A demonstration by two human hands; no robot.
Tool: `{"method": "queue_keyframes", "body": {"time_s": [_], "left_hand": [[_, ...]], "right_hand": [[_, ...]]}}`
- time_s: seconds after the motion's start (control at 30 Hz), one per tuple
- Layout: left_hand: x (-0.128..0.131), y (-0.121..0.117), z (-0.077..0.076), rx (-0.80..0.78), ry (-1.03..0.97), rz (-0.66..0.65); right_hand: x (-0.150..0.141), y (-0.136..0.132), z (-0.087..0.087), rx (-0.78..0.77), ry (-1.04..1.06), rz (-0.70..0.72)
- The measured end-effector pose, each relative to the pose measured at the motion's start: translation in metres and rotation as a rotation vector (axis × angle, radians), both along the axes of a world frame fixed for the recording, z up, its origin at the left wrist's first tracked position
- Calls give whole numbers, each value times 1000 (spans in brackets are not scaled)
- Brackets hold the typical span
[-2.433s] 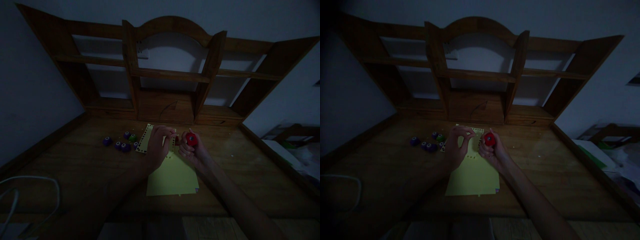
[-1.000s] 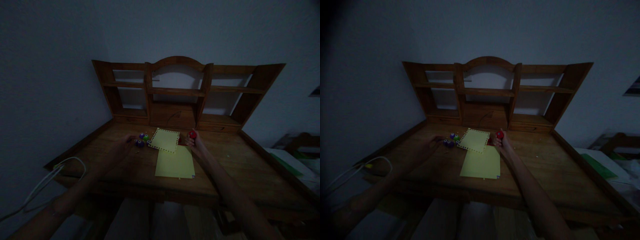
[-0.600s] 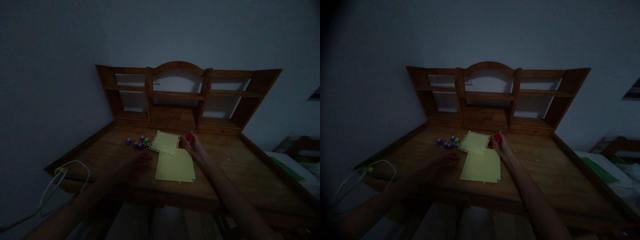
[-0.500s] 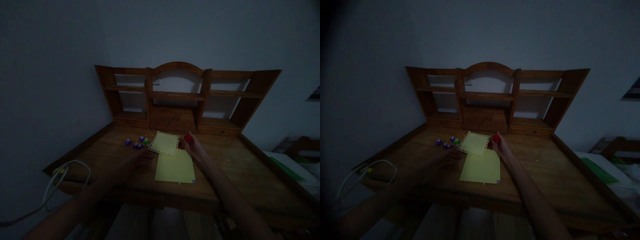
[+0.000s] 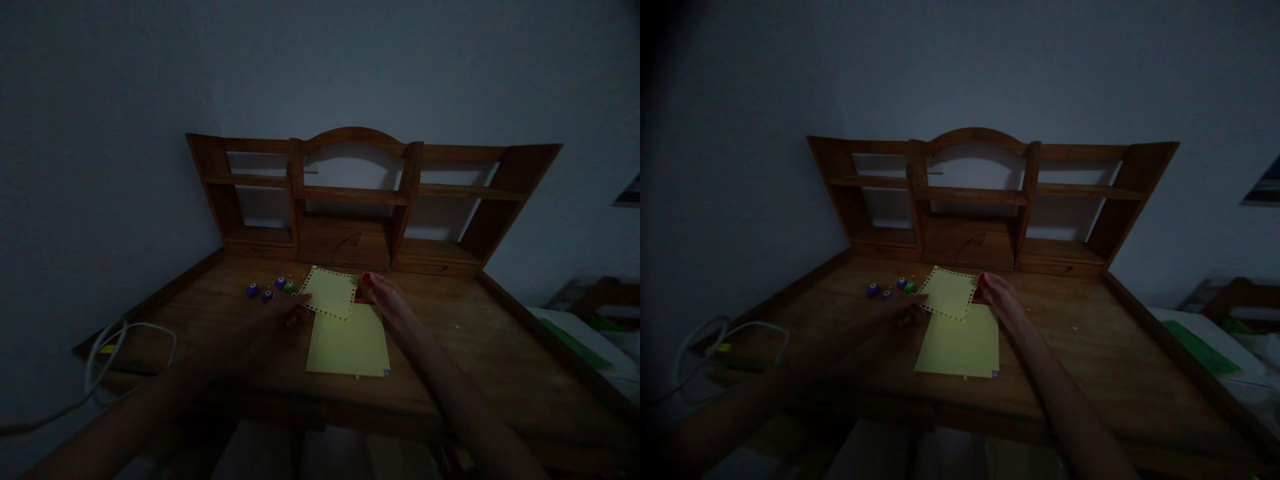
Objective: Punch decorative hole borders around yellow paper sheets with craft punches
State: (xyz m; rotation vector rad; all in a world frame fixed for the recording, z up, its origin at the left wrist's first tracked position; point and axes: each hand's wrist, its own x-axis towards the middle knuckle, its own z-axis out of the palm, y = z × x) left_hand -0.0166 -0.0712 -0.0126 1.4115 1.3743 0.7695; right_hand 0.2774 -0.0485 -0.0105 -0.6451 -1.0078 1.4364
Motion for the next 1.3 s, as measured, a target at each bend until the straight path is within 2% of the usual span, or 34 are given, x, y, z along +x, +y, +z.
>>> {"method": "queue_keyframes", "body": {"time_s": [0.13,0.27,0.37,0.47,0.57,0.67,0.77,0.83,0.93,1.07,1.3], "left_hand": [[3,17,-4,-65,29,-58],[7,18,-8,11,110,-92],[8,13,-5,70,119,-116],[6,6,6,202,103,-57],[5,1,25,368,87,60],[15,7,44,399,-87,132],[39,24,51,359,-351,162],[57,36,47,337,-525,163],[76,44,35,331,-636,153],[78,36,22,371,-544,142],[76,29,16,335,-455,40]], "right_hand": [[4,1,-2,-29,23,-62],[5,1,-2,-24,13,-136],[5,0,0,-28,31,-190],[6,1,3,-38,58,-174],[7,2,4,-54,68,-127],[5,4,2,-70,60,-139],[3,5,-1,-80,46,-174],[2,5,-2,-78,39,-187],[1,3,-1,-83,32,-180],[0,1,1,-118,54,-165],[4,6,1,-146,42,-74]]}}
